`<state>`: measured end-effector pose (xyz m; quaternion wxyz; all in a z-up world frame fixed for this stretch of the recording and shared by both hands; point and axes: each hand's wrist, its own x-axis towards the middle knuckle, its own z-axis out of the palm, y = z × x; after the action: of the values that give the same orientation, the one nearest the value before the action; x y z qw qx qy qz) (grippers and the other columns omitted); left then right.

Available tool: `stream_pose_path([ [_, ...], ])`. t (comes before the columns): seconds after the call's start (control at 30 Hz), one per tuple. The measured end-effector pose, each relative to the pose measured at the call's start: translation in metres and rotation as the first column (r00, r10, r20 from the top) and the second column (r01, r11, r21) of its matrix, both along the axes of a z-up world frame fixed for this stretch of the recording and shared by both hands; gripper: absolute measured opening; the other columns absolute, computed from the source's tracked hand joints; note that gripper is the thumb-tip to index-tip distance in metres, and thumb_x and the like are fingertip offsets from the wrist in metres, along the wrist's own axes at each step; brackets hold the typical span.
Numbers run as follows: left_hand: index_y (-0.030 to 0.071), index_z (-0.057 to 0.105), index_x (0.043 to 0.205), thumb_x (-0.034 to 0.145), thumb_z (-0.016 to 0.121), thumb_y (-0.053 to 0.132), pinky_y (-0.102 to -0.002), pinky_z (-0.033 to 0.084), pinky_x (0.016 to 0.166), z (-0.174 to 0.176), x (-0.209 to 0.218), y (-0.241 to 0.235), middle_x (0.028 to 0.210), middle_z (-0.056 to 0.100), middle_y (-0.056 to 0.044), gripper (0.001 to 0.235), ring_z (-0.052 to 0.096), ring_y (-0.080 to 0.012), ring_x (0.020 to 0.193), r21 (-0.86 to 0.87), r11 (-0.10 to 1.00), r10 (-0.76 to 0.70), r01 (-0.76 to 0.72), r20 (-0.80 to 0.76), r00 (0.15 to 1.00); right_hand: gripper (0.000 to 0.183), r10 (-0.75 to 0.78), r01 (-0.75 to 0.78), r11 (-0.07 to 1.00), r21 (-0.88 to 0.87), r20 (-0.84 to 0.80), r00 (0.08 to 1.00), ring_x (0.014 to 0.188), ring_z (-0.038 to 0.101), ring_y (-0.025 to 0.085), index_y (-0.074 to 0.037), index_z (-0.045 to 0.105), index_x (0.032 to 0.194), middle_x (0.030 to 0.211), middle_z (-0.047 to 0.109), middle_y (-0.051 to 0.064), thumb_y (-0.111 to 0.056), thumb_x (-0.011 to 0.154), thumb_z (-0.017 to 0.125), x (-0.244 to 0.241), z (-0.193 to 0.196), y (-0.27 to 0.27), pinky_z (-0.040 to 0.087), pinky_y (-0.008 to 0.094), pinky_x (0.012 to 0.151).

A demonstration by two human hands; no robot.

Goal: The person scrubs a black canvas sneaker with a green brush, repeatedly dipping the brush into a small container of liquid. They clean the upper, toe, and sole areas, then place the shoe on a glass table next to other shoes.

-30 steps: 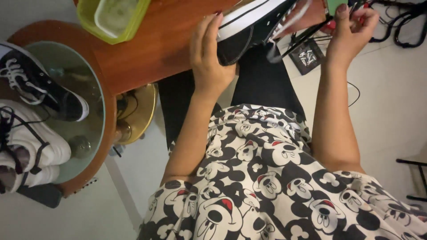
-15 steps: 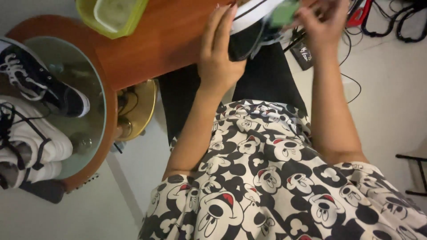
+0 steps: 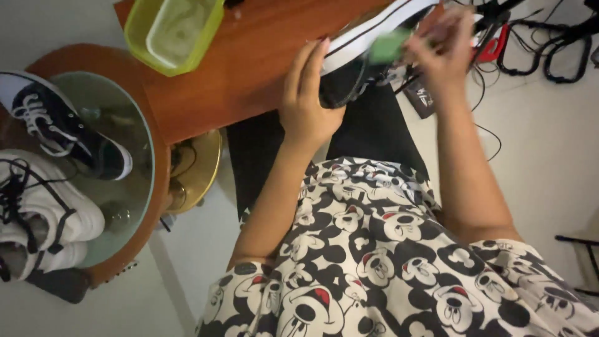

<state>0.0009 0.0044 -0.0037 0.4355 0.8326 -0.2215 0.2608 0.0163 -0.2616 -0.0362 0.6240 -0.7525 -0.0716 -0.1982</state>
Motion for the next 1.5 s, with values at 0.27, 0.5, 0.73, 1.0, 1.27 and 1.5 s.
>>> stream_pose_path([
  [0.27, 0.013, 0.045, 0.149, 0.078, 0.086, -0.007, -0.042, 0.051, 0.123, 0.004, 0.0, 0.011, 0.148, 0.052, -0.014, 0.084, 0.057, -0.0337, 0.14, -0.055, 0.997, -0.052, 0.047, -0.088, 0.995, 0.033, -0.114, 0.11, 0.991, -0.079, -0.054, 0.992, 0.09, 0.059, 0.022, -0.012, 0.039, 0.116, 0.108, 0.051, 0.011, -0.01, 0.105, 0.07, 0.012, -0.014, -0.001, 0.054, 0.03, 0.072],
  [0.5, 0.011, 0.047, 0.146, 0.077, 0.081, -0.002, -0.042, 0.055, 0.115, 0.009, 0.007, 0.021, 0.145, 0.054, -0.018, 0.079, 0.059, -0.0366, 0.136, -0.103, 0.994, -0.045, 0.032, -0.13, 0.99, 0.036, -0.137, 0.131, 0.976, -0.174, -0.027, 0.99, 0.079, 0.053, 0.017, -0.009, 0.041, 0.11, 0.097, 0.048, 0.007, -0.01, 0.104, 0.077, 0.013, -0.02, 0.014, 0.046, 0.028, 0.067],
  [0.73, 0.008, 0.049, 0.143, 0.068, 0.08, -0.003, -0.046, 0.053, 0.111, 0.013, 0.013, 0.024, 0.139, 0.058, -0.018, 0.082, 0.061, -0.0374, 0.13, -0.15, 0.989, -0.032, 0.011, -0.144, 0.989, 0.028, -0.302, 0.281, 0.935, -0.217, -0.07, 0.951, 0.086, 0.051, 0.019, -0.013, 0.047, 0.107, 0.099, 0.05, 0.006, -0.002, 0.096, 0.07, 0.026, -0.02, 0.006, 0.043, 0.033, 0.075],
  [1.0, 0.008, 0.052, 0.14, 0.063, 0.081, 0.004, -0.048, 0.052, 0.105, 0.005, 0.01, 0.024, 0.13, 0.061, -0.018, 0.082, 0.062, -0.0394, 0.121, -0.141, 0.986, 0.06, -0.085, -0.175, 0.983, 0.039, -0.33, 0.312, 0.923, -0.226, -0.048, 0.943, 0.087, 0.047, 0.019, -0.012, 0.048, 0.105, 0.099, 0.047, 0.005, -0.023, 0.096, 0.084, 0.032, -0.053, 0.001, 0.041, 0.033, 0.078],
  [1.27, 0.01, 0.052, 0.141, 0.066, 0.086, 0.01, -0.045, 0.05, 0.108, -0.018, 0.021, 0.027, 0.135, 0.061, -0.016, 0.082, 0.06, -0.0356, 0.126, -0.191, 0.967, 0.125, -0.17, -0.227, 0.966, 0.032, -0.45, 0.414, 0.857, -0.307, -0.053, 0.891, 0.088, 0.064, 0.021, -0.014, 0.05, 0.106, 0.098, 0.066, 0.006, -0.025, 0.098, 0.078, 0.046, -0.06, -0.03, 0.049, 0.037, 0.076],
  [1.5, 0.007, 0.06, 0.136, 0.056, 0.08, 0.031, -0.033, 0.052, 0.1, -0.03, 0.042, 0.045, 0.128, 0.069, -0.01, 0.086, 0.068, -0.0217, 0.115, -0.211, 0.894, 0.129, -0.396, -0.725, 0.677, 0.041, -0.543, 0.505, 0.837, -0.21, -0.211, 0.813, 0.075, 0.057, 0.013, -0.015, 0.043, 0.114, 0.084, 0.058, -0.001, -0.031, 0.106, 0.081, 0.036, 0.018, -0.02, 0.046, 0.026, 0.066],
])
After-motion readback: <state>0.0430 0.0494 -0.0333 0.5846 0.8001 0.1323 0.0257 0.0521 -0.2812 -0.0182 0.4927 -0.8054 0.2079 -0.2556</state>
